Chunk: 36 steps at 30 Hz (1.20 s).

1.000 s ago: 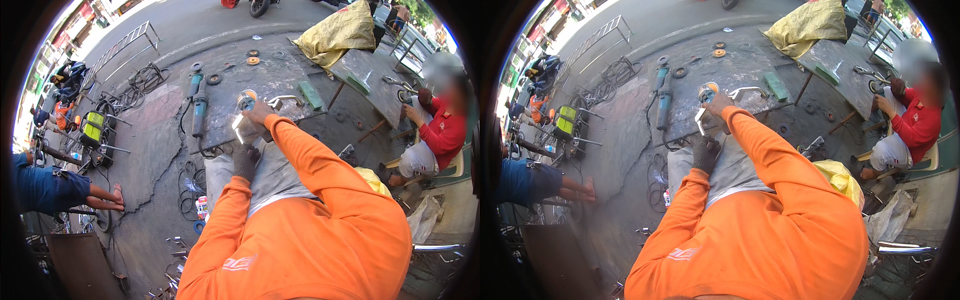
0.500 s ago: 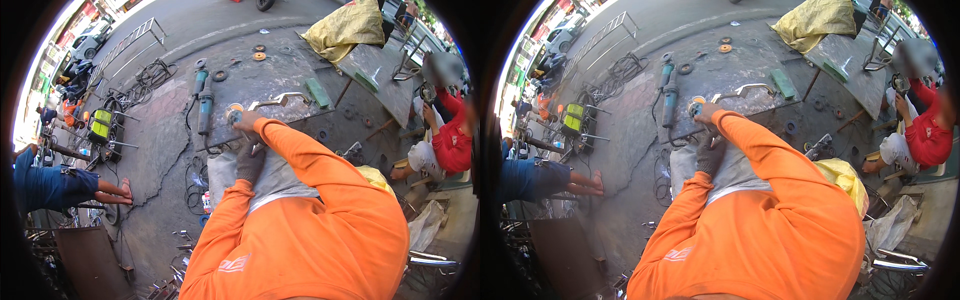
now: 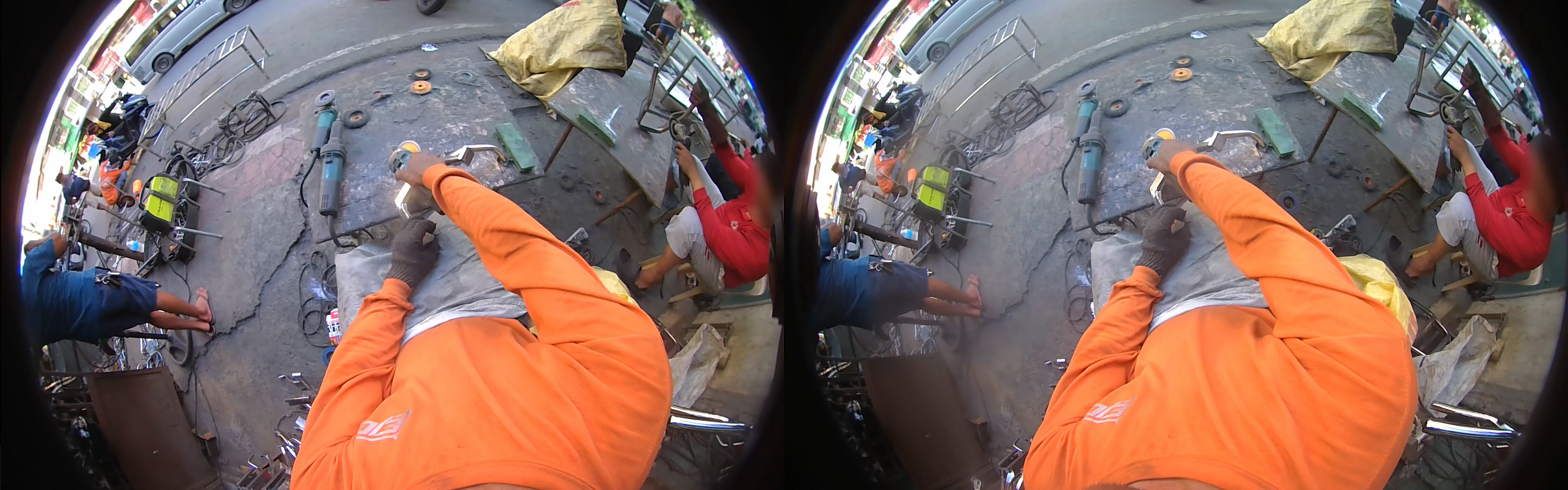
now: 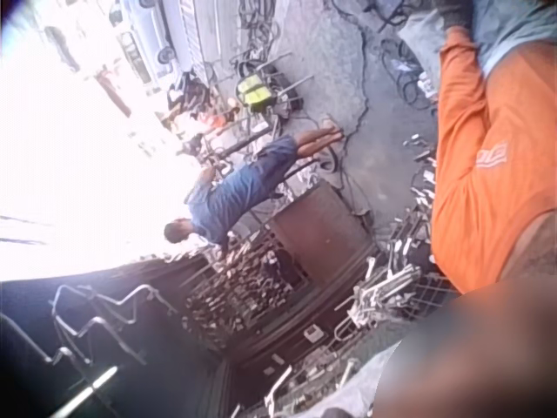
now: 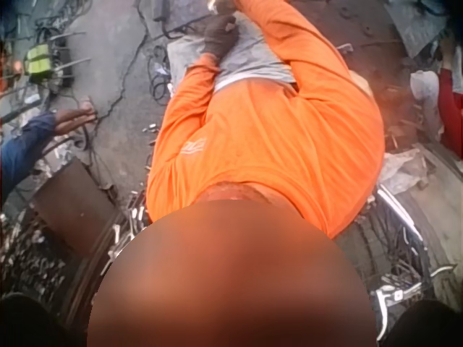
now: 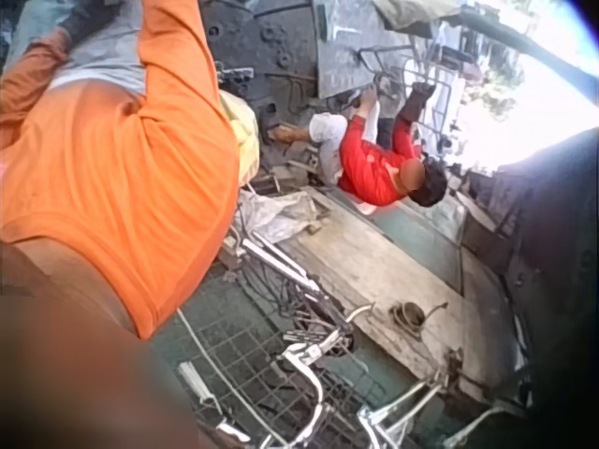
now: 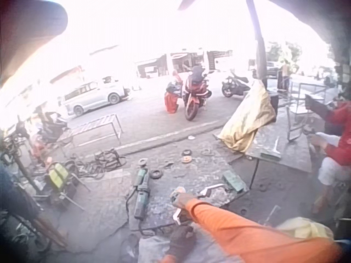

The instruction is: The person uses an angle grinder to polish a curved metal tube, then wipes it with a cloth. They repeat the process on a second metal piece, grinding and wiping each one individually.

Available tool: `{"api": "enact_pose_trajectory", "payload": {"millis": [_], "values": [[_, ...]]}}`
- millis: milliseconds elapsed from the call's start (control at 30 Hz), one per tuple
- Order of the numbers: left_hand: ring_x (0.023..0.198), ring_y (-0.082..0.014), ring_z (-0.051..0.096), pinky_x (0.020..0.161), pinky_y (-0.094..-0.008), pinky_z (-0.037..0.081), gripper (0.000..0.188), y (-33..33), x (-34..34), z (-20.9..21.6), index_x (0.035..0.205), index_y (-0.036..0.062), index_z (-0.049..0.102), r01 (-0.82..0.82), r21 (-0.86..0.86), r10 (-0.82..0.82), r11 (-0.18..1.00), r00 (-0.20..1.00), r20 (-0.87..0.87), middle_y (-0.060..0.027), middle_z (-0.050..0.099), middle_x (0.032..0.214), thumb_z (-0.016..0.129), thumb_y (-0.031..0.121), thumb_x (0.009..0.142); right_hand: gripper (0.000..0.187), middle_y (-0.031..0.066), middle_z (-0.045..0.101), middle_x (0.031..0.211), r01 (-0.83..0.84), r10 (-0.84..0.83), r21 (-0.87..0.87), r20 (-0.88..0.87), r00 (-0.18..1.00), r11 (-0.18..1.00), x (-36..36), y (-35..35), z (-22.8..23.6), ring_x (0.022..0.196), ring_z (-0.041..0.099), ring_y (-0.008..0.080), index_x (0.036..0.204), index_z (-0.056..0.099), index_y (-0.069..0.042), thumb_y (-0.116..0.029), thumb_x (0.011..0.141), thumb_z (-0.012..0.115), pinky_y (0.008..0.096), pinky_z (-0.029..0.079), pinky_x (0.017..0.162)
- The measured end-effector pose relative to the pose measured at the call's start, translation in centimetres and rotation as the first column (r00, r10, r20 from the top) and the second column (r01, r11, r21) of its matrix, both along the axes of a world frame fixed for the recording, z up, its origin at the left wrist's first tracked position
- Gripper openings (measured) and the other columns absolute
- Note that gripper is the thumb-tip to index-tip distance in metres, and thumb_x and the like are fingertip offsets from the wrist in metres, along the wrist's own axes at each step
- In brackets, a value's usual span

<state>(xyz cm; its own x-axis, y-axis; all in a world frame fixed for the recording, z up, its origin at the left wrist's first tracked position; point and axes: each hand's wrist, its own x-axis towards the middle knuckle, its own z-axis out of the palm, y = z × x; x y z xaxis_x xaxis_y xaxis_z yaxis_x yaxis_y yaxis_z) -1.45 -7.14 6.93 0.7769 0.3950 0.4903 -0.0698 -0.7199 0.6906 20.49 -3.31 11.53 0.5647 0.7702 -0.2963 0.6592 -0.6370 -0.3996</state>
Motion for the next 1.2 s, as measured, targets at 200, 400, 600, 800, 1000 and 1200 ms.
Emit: {"api": "enact_pose_trajectory", "payload": {"millis": [200, 400, 600, 800, 1000, 1200], "values": [[0.097, -0.0378, 0.068, 0.082, -0.0458, 0.056, 0.027, 0.1, 0.1, 0.4, 0.102, 0.0069, 0.068, 0.026, 0.008, -0.026, 1.000, 0.999, -0.029, -0.0145, 0.069, 0.100, 0.072, -0.001, 0.076, 0.080, 0.0323, 0.072, 0.118, -0.149, 0.147, -0.003, -0.128, 0.981, 0.989, -3.2, -0.2, -1.2, 0.112, 0.070, 0.0455, 0.116, 0.074, 0.009, -0.062, 0.081, 0.072, 0.0473, 0.053, 0.099], [0.099, -0.0380, 0.067, 0.085, -0.0475, 0.054, 0.031, -0.2, -1.3, 0.5, 0.103, 0.0075, 0.069, -0.078, 0.046, 0.075, 0.996, 0.996, 0.058, -0.0147, 0.070, 0.100, 0.066, -0.005, 0.075, 0.081, 0.0336, 0.073, 0.111, -0.215, 0.229, 0.086, -0.223, 0.948, 0.973, -4.5, -0.3, -0.5, 0.106, 0.072, 0.0451, 0.107, 0.075, 0.013, -0.062, 0.076, 0.075, 0.0464, 0.055, 0.094], [0.097, -0.0379, 0.066, 0.086, -0.0491, 0.052, 0.022, 0.0, -0.9, -1.0, 0.098, 0.0077, 0.068, -0.202, 0.163, 0.190, 0.966, 0.978, 0.087, -0.0148, 0.070, 0.097, 0.065, -0.001, 0.078, 0.090, 0.0372, 0.070, 0.117, -0.211, 0.240, 0.126, -0.293, 0.926, 0.969, -4.4, -0.7, -1.0, 0.109, 0.071, 0.0458, 0.117, 0.069, 0.017, -0.063, 0.076, 0.075, 0.0458, 0.054, 0.095], [0.097, -0.0410, 0.064, 0.086, -0.0515, 0.050, 0.016, 0.2, -1.1, -2.2, 0.096, 0.0080, 0.068, -0.149, 0.251, 0.173, 0.956, 0.982, -0.079, -0.0163, 0.068, 0.096, 0.068, 0.005, 0.080, 0.077, 0.0321, 0.070, 0.125, 0.016, 0.023, 0.160, -0.240, 0.970, 0.987, -4.7, -2.2, -0.8, 0.118, 0.068, 0.0437, 0.124, 0.068, 0.009, -0.056, 0.085, 0.071, 0.0464, 0.053, 0.101], [0.096, -0.0410, 0.064, 0.085, -0.0515, 0.051, 0.016, -0.1, -1.0, -2.0, 0.094, 0.0068, 0.067, -0.167, 0.289, 0.198, 0.943, 0.977, -0.083, -0.0180, 0.067, 0.094, 0.068, 0.006, 0.077, 0.079, 0.0277, 0.070, 0.127, 0.141, -0.124, 0.168, -0.108, 0.986, 0.976, -5.7, -5.4, 1.9, 0.120, 0.068, 0.0408, 0.130, 0.063, 0.007, -0.058, 0.086, 0.070, 0.0456, 0.053, 0.104], [0.096, -0.0387, 0.065, 0.083, -0.0502, 0.052, 0.018, -0.2, -0.9, -1.5, 0.092, 0.0078, 0.069, -0.202, 0.189, 0.210, 0.961, 0.977, -0.027, -0.0166, 0.067, 0.092, 0.068, 0.005, 0.074, 0.084, 0.0287, 0.070, 0.126, 0.219, -0.200, 0.223, -0.103, 0.974, 0.950, -5.4, -9.1, 3.5, 0.118, 0.069, 0.0415, 0.131, 0.061, 0.007, -0.062, 0.084, 0.072, 0.0466, 0.053, 0.102]]}}
